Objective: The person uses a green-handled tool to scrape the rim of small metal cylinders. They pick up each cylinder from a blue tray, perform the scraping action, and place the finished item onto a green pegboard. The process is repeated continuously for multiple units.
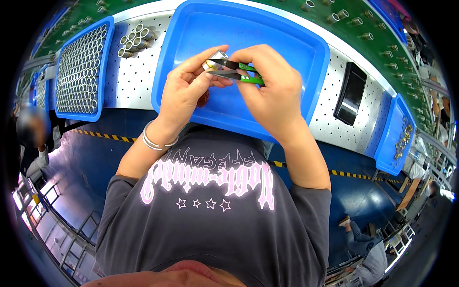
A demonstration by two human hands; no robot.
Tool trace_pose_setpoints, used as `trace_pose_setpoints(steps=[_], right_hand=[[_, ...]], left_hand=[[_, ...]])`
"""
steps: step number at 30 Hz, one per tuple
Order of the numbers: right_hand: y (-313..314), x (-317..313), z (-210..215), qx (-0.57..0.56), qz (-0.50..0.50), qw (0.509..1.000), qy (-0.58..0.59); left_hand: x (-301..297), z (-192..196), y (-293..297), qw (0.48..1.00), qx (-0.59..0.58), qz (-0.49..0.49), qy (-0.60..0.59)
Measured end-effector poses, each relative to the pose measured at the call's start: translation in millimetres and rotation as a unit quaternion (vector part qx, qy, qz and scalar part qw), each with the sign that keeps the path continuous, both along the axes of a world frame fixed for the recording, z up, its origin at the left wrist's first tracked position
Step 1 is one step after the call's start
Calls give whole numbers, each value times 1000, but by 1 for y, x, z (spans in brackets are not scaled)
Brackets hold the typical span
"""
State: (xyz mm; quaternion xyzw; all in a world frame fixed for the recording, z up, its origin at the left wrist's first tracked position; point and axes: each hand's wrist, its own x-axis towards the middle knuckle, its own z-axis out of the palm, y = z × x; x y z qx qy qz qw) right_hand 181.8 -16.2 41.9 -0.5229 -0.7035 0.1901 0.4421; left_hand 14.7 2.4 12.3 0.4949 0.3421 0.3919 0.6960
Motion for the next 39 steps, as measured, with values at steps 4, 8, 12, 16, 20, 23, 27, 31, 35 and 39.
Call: trace_pose_setpoints(steps=[4, 8, 12, 16, 20, 23, 27, 31, 35, 39], right_hand=[[3, 8, -4, 18, -21, 999, 16], [3, 5, 0, -1, -64, 993, 103], [-5, 4, -1, -15, -3, 1000, 2], [-3, 1, -6, -44, -24, 999, 3], [-3, 0, -7, -54, -27, 998, 14], [-3, 0, -7, -46, -26, 998, 16], [-3, 1, -9, -35, -23, 999, 22], [-4, 1, -7, -39, -26, 999, 22], [-4, 2, -4, -48, -28, 998, 13], [-6, 3, -5, -62, -42, 995, 62]], left_hand=[[1, -7, 1, 1000, 3, 1, -30], [1, -1, 2, 996, -57, 17, -62], [1, -1, 3, 992, -70, 26, -98], [1, 0, 3, 992, -58, 34, -108], [1, 0, 2, 992, -47, 27, -116], [1, 0, 2, 992, -45, 23, -114], [2, 2, 1, 989, -64, 27, -129], [3, 2, 1, 992, -41, 22, -117], [3, 3, 1, 991, -51, 23, -122], [3, 3, 2, 990, -56, 22, -128]])
